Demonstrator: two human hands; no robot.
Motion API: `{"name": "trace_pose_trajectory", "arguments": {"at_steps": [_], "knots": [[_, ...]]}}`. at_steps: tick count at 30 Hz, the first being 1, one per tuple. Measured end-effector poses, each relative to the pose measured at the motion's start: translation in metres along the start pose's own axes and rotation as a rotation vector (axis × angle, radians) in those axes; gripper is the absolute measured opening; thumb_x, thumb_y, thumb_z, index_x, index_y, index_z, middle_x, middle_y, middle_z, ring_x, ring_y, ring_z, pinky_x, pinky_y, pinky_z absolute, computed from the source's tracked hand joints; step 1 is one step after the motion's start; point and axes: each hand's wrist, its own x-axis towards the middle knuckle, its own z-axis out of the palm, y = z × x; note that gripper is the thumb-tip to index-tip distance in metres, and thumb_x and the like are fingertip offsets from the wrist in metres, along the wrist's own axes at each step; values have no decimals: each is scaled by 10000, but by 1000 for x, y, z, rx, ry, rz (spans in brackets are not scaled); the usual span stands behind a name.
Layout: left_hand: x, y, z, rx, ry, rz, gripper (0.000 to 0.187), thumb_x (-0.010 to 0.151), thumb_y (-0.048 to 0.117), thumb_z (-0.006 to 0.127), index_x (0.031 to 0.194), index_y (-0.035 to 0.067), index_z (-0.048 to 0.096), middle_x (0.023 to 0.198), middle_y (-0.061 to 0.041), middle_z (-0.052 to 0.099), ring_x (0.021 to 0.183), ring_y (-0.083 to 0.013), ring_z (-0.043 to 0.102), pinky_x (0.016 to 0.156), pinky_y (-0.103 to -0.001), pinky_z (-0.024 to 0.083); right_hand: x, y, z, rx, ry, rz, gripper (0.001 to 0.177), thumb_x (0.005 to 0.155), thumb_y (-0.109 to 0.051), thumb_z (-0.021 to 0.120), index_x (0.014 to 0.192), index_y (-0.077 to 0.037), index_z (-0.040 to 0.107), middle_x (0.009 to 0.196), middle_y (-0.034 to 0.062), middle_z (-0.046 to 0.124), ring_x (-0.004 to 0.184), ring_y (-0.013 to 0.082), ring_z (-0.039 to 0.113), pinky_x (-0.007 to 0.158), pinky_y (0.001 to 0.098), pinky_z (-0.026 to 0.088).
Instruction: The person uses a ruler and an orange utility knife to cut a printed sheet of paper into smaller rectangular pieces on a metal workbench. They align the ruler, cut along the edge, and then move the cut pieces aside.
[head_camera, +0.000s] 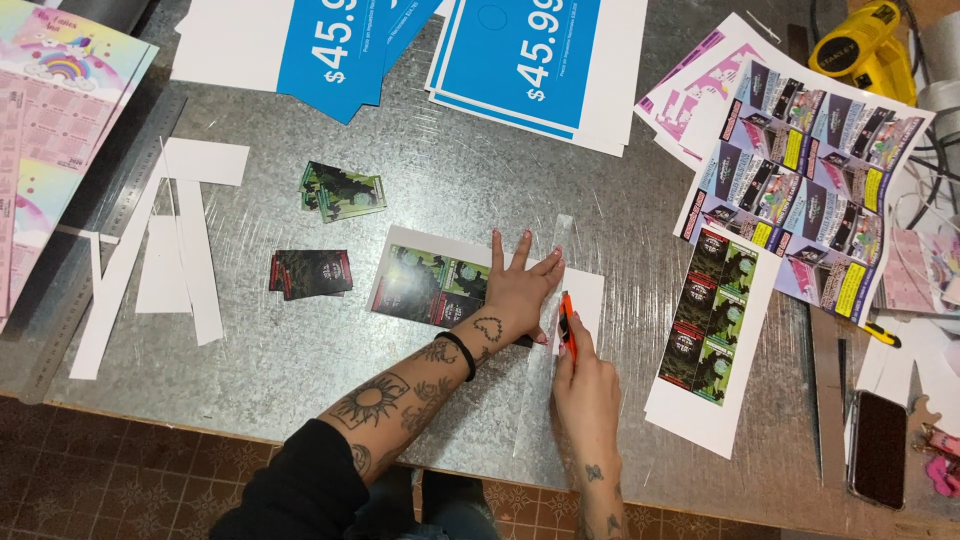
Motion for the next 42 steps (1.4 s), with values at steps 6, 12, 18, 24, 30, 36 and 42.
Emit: {"name": "trace_pose_trajectory", "arguments": {"at_steps": [6, 12, 18, 24, 30, 36, 42], "knots": [[1, 0, 4, -35, 34, 3, 1445, 693, 855, 816, 1752, 286, 14, 1834, 116, -59, 1659, -455, -200, 1134, -898, -159, -26, 1, 0, -16, -30, 11, 562, 1091, -178, 491, 1652, -183, 453, 623, 152, 671, 494, 285, 596, 528, 445, 440], [-3, -1, 3, -203, -4, 5, 1403, 761, 723, 857, 1756, 285, -31, 1820, 160, -154, 1635, -435, -265, 1113, -956, -8, -54, -4, -3, -50, -82, 108, 586, 1091, -249, 492, 1673, -269, 430, 625, 150, 671, 544, 313, 626, 596, 463, 479], [-2, -2, 4, -228, -4, 13, 1420, 758, 693, 885, 1756, 270, -32, 1817, 165, -158, 1630, -474, -258, 1073, -986, -9, -74, -3, -2, -72, -139, 184, 606, 1083, -303, 489, 1683, -309, 404, 692, 176, 730, 609, 350, 689, 676, 503, 520], [-4, -2, 2, -208, -5, 15, 1443, 745, 730, 878, 1755, 271, -45, 1821, 155, -151, 1632, -473, -248, 1089, -975, 6, -92, 13, 10, -167, -122, 146, 592, 1079, -376, 446, 1668, -320, 421, 682, 195, 720, 620, 412, 705, 645, 547, 513], [4, -1, 11, -214, 11, 19, 1459, 727, 750, 877, 1754, 274, -43, 1820, 157, -146, 1623, -483, -261, 1069, -989, -9, -113, 29, 22, -194, -90, 138, 618, 1060, -375, 497, 1671, -342, 412, 628, 147, 711, 550, 350, 695, 584, 493, 498], [1, -2, 3, -157, -11, 16, 1464, 721, 794, 849, 1755, 278, -50, 1820, 170, -141, 1649, -443, -216, 1101, -970, 69, -98, 11, -28, 184, 75, 260, 580, 1087, -198, 466, 1662, -279, 466, 489, 71, 605, 346, 176, 459, 335, 388, 481], [-7, -2, -7, -161, -22, 11, 1451, 735, 764, 870, 1756, 279, -39, 1822, 176, -115, 1661, -427, -181, 1117, -956, 117, -20, 3, -6, 108, 160, 77, 540, 1117, -159, 501, 1650, -247, 500, 551, 25, 565, 421, 155, 430, 404, 325, 381]]}}
